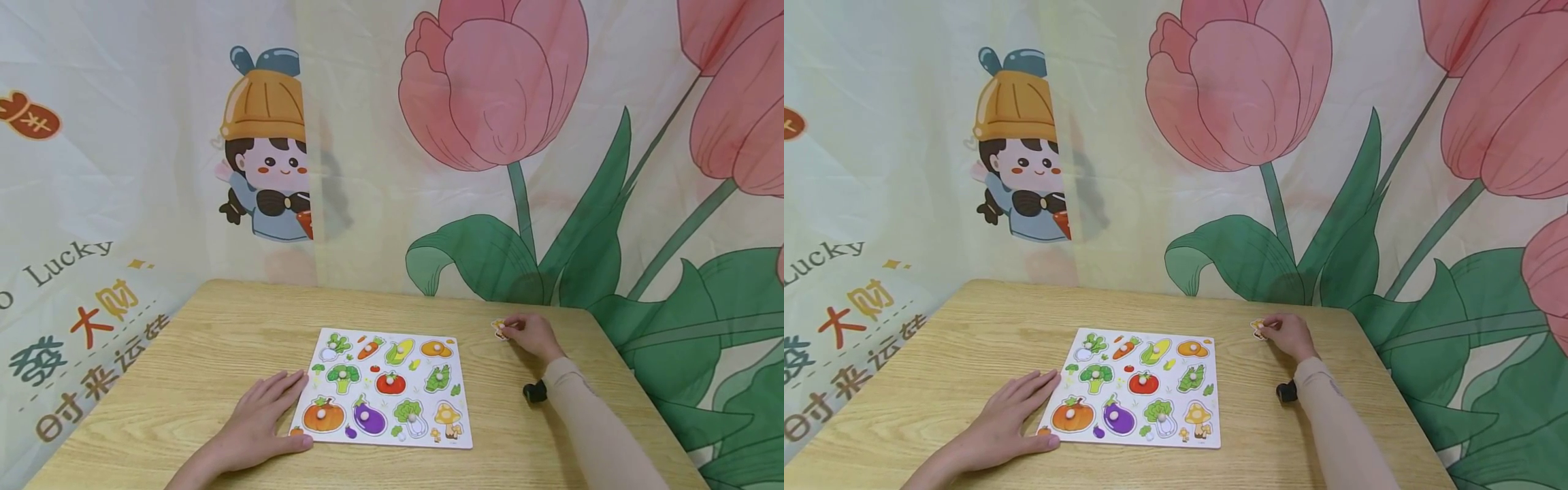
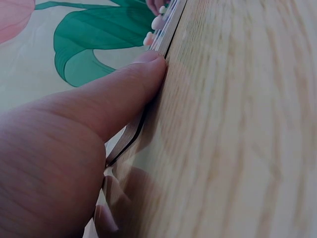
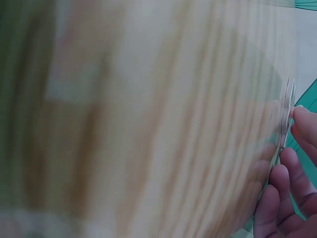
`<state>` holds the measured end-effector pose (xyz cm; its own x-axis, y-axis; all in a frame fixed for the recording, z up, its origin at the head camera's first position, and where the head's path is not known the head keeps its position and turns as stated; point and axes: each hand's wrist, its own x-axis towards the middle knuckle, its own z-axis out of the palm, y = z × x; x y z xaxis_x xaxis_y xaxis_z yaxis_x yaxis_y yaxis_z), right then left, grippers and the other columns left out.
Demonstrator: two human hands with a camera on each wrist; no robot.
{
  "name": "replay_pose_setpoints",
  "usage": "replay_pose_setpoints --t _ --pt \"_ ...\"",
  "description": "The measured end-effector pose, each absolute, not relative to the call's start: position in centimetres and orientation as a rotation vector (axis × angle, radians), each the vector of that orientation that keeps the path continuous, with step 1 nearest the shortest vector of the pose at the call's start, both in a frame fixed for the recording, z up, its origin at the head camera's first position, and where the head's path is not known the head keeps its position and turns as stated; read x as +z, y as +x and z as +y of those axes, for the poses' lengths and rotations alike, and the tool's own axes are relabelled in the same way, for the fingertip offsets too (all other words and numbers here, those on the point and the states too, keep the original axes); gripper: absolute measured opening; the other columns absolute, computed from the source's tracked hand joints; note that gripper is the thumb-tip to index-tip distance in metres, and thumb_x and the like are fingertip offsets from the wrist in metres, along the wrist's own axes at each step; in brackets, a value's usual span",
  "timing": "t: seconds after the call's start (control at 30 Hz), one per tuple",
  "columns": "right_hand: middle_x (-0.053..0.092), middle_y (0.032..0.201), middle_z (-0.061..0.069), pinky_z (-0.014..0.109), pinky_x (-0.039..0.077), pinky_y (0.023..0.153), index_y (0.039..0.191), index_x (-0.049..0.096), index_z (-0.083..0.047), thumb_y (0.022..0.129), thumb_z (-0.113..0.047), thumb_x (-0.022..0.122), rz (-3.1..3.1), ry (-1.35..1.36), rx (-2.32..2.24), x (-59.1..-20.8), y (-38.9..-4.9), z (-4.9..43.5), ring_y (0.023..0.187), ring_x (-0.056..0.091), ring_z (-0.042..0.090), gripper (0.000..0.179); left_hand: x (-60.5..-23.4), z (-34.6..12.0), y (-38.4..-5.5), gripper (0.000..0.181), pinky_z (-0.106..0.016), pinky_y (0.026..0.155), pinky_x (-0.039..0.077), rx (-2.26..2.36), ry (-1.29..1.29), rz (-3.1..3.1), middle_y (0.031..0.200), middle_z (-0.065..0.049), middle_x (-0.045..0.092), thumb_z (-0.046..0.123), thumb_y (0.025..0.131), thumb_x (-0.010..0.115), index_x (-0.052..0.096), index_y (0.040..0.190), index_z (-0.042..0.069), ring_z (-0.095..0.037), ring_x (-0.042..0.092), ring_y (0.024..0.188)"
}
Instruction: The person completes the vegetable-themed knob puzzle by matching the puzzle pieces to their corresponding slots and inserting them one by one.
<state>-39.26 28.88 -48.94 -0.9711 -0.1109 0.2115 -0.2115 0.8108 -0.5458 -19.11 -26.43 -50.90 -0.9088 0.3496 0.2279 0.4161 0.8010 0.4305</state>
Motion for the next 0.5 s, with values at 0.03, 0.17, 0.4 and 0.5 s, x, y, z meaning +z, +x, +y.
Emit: replay_pose_setpoints --t 0.03,0.17,0.4,0.5 --pt "0.077 0.098 0.016 0.046 0.055 0.084 0.107 0.079 0.0 0.095 -0.016 0.079 -2.828 0.251 0.879 -48.85 -39.22 28.78 0.092 0.069 0.032 0.02 -50.91 -26.43 -19.12 0.105 -0.071 0.12 0.017 -0.726 -0.609 -2.849 0.166 -0.013 0.044 0.075 0.084 0.074 0.047 0.161 0.009 -0.046 0.03 0.154" --pt "0.076 0.099 0.017 0.047 0.055 0.085 0.107 0.079 0.0 0.095 -0.016 0.079 -2.852 0.218 0.88 -48.63 -39.15 28.52 0.094 0.069 0.034 0.02 -50.91 -26.44 -19.14 0.105 -0.071 0.121 0.017 -0.727 -0.604 -2.851 0.167 -0.012 0.044 0.075 0.084 0.074 0.047 0.161 0.01 -0.046 0.03 0.154" --pt "0.076 0.1 0.015 0.048 0.055 0.086 0.106 0.079 -0.002 0.096 -0.017 0.078 -2.87 0.189 0.861 -48.91 -39.38 28.53 0.095 0.068 0.033 0.018 -50.89 -26.44 -19.12 0.105 -0.072 0.121 0.016 -0.74 -0.601 -2.861 0.167 -0.012 0.043 0.075 0.084 0.074 0.046 0.162 0.01 -0.045 0.029 0.155" --pt "0.077 0.099 0.015 0.048 0.055 0.086 0.104 0.08 -0.002 0.095 -0.017 0.079 -2.861 0.203 0.86 -49.01 -39.42 28.61 0.094 0.069 0.033 0.018 -50.87 -26.44 -19.09 0.105 -0.071 0.121 0.016 -0.745 -0.6 -2.862 0.167 -0.012 0.043 0.075 0.084 0.074 0.046 0.162 0.01 -0.045 0.029 0.155"
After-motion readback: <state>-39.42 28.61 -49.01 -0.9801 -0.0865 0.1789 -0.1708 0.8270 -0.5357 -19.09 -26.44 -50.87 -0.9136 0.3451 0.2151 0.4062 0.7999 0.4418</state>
